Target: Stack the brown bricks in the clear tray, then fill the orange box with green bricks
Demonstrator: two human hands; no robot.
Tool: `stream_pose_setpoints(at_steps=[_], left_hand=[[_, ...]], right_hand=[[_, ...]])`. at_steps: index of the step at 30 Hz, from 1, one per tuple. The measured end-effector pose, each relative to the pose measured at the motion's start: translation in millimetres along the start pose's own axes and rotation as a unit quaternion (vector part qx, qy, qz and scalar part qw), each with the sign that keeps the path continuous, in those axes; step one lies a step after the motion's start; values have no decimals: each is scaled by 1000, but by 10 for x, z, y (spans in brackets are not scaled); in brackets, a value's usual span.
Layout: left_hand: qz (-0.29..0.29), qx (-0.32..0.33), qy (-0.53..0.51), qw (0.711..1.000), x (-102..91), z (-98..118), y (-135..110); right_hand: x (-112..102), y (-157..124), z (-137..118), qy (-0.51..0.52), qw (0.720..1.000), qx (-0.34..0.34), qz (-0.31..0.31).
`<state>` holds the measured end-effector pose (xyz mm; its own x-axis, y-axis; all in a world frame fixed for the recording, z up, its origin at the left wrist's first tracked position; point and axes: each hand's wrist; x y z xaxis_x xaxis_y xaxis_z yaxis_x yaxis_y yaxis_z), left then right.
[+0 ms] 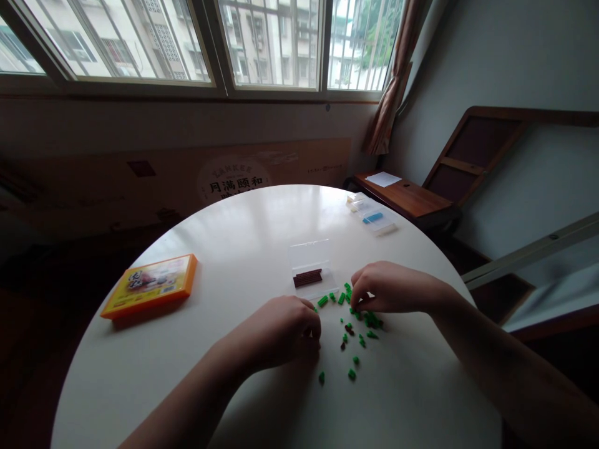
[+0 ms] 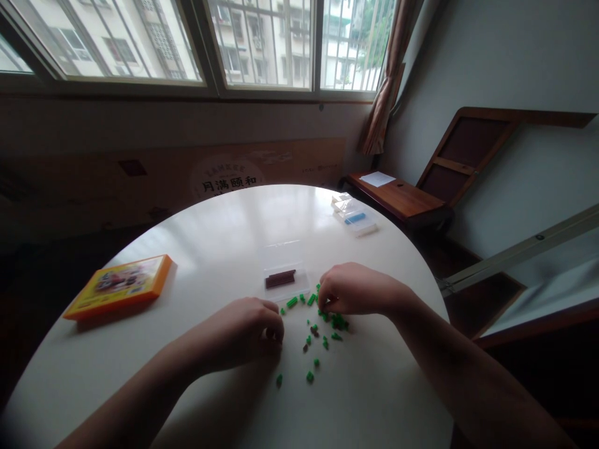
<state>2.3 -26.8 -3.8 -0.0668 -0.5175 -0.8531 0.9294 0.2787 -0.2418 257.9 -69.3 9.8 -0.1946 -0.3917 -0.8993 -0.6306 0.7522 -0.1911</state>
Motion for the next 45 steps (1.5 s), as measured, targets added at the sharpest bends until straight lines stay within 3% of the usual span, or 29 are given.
stream_pose_setpoints(at_steps=[8, 15, 18, 23, 31, 45], left_hand=[[9, -3, 17, 1000, -7, 9, 3], [-2, -8, 29, 1000, -40, 46, -1], [-1, -14, 35, 999, -55, 65, -4], [-2, -20, 51, 999, -53, 72, -14], [2, -14, 48, 999, -39, 55, -26], [8, -8, 48, 999, -28, 41, -34]], right_hand=[[-27, 17, 21, 20, 997, -69, 11], [160, 258, 109, 15, 980, -71, 183], [266, 387, 92, -5, 971, -65, 229], [324, 464, 51, -13, 967, -24, 253], [315, 487, 35, 3, 946, -54, 320], [297, 443, 69, 86, 939, 4, 334]])
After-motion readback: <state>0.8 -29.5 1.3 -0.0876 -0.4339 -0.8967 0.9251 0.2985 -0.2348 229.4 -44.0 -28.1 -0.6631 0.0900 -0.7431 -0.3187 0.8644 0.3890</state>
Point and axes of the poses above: each hand's wrist, its own y-axis towards the middle knuckle, its own x-axis out of the palm, z = x × y, and after that the axes turned 10 degrees about -z, right-handed
